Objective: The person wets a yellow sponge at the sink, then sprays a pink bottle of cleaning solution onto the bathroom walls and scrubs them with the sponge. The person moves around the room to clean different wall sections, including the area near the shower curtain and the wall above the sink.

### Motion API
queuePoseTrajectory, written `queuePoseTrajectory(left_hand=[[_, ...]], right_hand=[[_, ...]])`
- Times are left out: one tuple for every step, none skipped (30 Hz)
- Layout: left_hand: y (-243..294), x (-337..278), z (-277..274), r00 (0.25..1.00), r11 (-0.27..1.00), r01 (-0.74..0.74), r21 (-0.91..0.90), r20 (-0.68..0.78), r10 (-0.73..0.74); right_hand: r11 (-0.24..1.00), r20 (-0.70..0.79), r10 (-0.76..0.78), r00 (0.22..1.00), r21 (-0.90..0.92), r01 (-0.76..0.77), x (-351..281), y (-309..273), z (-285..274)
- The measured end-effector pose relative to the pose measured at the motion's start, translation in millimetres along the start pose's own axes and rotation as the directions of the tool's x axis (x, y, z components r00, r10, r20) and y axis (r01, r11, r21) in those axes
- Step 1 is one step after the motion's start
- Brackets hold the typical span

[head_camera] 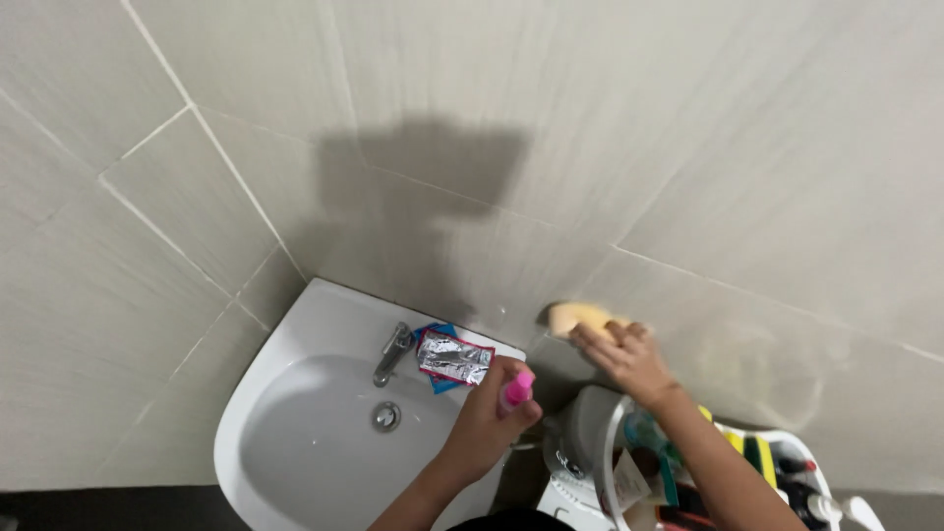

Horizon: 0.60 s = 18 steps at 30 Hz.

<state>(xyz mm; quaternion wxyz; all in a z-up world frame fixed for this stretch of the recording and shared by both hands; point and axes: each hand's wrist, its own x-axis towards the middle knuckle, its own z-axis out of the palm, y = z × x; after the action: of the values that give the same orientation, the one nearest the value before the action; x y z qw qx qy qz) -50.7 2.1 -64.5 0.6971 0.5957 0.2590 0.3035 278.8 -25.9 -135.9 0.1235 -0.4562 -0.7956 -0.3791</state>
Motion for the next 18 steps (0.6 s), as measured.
queuePoseTrajectory(left_hand=[[3,-2,0,0.998,0.996,0.057,0.062,-0.01,-0.056],[5,-6,1,0.998,0.996,0.055,0.067,-0.001,-0.055],[7,-9,1,0.994,0.99,0.112,0.087,-0.018,-0.111],[10,-12,0,0.986,0.98,0.168,0.106,-0.036,-0.165],[9,-14,-1,0.986,0.98,0.166,0.11,-0.033,-0.163],[9,-16,-3,0.991,0.985,0.136,0.107,-0.012,-0.136],[7,-16,-4,0.994,0.989,0.106,0.1,0.006,-0.107],[5,-14,-2,0.995,0.989,0.102,0.103,0.006,-0.103],[2,-13,-1,1.0,1.0,-0.01,0.026,0.01,0.009],[-2,-12,0,0.993,0.991,-0.122,-0.05,0.005,0.122],[-4,-12,0,0.993,0.991,-0.122,-0.05,-0.001,0.122],[-6,-11,0,0.994,0.995,-0.1,-0.024,0.028,0.101],[-8,-11,1,0.995,0.997,-0.078,-0.001,0.057,0.078],[-6,-10,3,0.996,0.997,-0.076,-0.003,0.052,0.076],[-3,-9,4,0.988,0.991,-0.077,-0.112,0.127,0.091],[0,-8,5,0.973,0.973,-0.069,-0.22,0.2,0.114],[-1,-9,6,0.975,0.973,-0.068,-0.22,0.193,0.111],[-1,-10,6,0.978,0.983,-0.051,-0.178,0.192,0.086]], right_hand=[[0.996,0.18,-0.076,0.981,-0.035,0.084,-8,-8,2],[0.996,0.179,-0.067,0.982,-0.041,0.075,-5,-10,-7],[0.994,0.221,-0.019,0.975,0.109,-0.005,1,-10,-13],[0.963,0.267,0.021,0.963,0.254,-0.091,8,-9,-19],[0.963,0.264,0.025,0.964,0.251,-0.094,17,-15,-28],[0.873,0.194,0.193,0.962,0.414,-0.259,25,-22,-38],[0.727,0.151,0.361,0.92,0.573,-0.379,34,-26,-46],[0.728,0.147,0.362,0.921,0.572,-0.378,28,-34,-42],[0.127,0.368,0.691,0.623,0.786,-0.605,23,-42,-38],[-0.532,0.679,0.696,0.234,0.706,-0.468,18,-50,-33],[-0.533,0.682,0.692,0.239,0.705,-0.468,31,-53,-43],[-0.656,0.72,0.637,0.275,0.694,-0.298,43,-57,-54],[-0.757,0.749,0.581,0.319,0.641,-0.124,55,-61,-65],[-0.76,0.752,0.576,0.32,0.637,-0.128,49,-69,-58],[-0.798,0.79,0.548,0.277,0.592,-0.111,44,-77,-50],[-0.833,0.825,0.515,0.234,0.546,-0.092,39,-86,-43],[-0.836,0.828,0.509,0.236,0.541,-0.094,52,-88,-53],[-0.831,0.832,0.502,0.235,0.54,-0.134,66,-90,-62]])
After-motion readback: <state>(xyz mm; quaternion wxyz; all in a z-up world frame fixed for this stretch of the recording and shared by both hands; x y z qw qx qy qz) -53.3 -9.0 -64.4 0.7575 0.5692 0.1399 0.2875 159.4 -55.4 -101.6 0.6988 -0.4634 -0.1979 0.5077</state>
